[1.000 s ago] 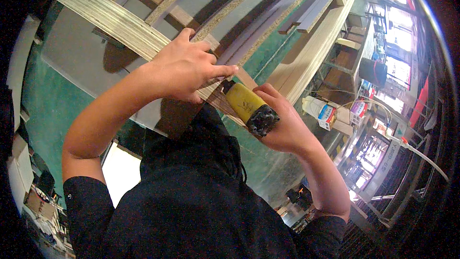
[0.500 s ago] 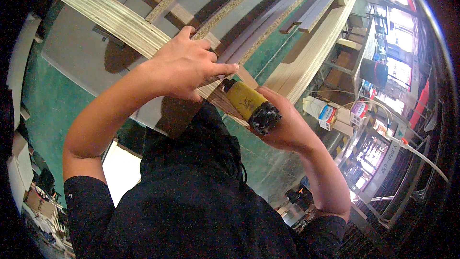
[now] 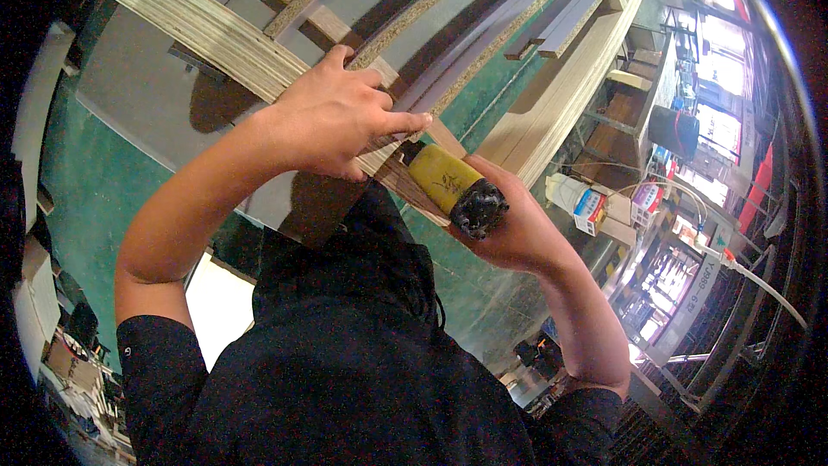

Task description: The person uses a pneumatic nail gun to attach wooden slats to a large wooden frame structure. They repeatedly position the slats and drive nails into the joints to secure them. The person also retrieves additional slats from a nearby pile and places them onto the frame for attachment.

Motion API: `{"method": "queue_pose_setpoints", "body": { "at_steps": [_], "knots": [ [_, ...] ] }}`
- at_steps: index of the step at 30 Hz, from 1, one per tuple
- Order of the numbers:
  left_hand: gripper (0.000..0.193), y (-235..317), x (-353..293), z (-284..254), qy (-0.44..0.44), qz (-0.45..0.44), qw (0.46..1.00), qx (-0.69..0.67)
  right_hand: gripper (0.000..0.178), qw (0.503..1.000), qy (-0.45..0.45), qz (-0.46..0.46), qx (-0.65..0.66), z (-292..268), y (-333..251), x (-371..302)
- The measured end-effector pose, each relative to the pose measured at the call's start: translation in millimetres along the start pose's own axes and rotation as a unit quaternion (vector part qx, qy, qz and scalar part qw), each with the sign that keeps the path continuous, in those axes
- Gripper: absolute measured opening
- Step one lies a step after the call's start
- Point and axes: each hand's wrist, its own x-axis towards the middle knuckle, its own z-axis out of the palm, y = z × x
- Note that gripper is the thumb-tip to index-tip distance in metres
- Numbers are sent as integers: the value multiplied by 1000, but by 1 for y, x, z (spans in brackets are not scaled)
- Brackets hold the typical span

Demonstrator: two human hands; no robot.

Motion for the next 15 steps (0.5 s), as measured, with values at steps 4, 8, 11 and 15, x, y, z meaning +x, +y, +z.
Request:
{"method": "queue_pose_setpoints", "body": {
  "at_steps": [4, 8, 11, 15],
  "knots": [
    [94, 0, 0, 0, -6, -1, 1000, -8, 46, 992, 50, -111, 15, 7, 13, 2],
    [92, 0, 0, -1, -6, -5, 1000, -15, 45, 993, 56, -106, 17, 7, 10, 1],
    [91, 0, 0, -2, -8, -3, 1000, -17, 47, 994, 52, -99, 5, 7, 9, 0],
    [92, 1, -1, -3, -12, -5, 1000, -10, 48, 995, 34, -79, 46, 7, 12, 3]
  ]
}}
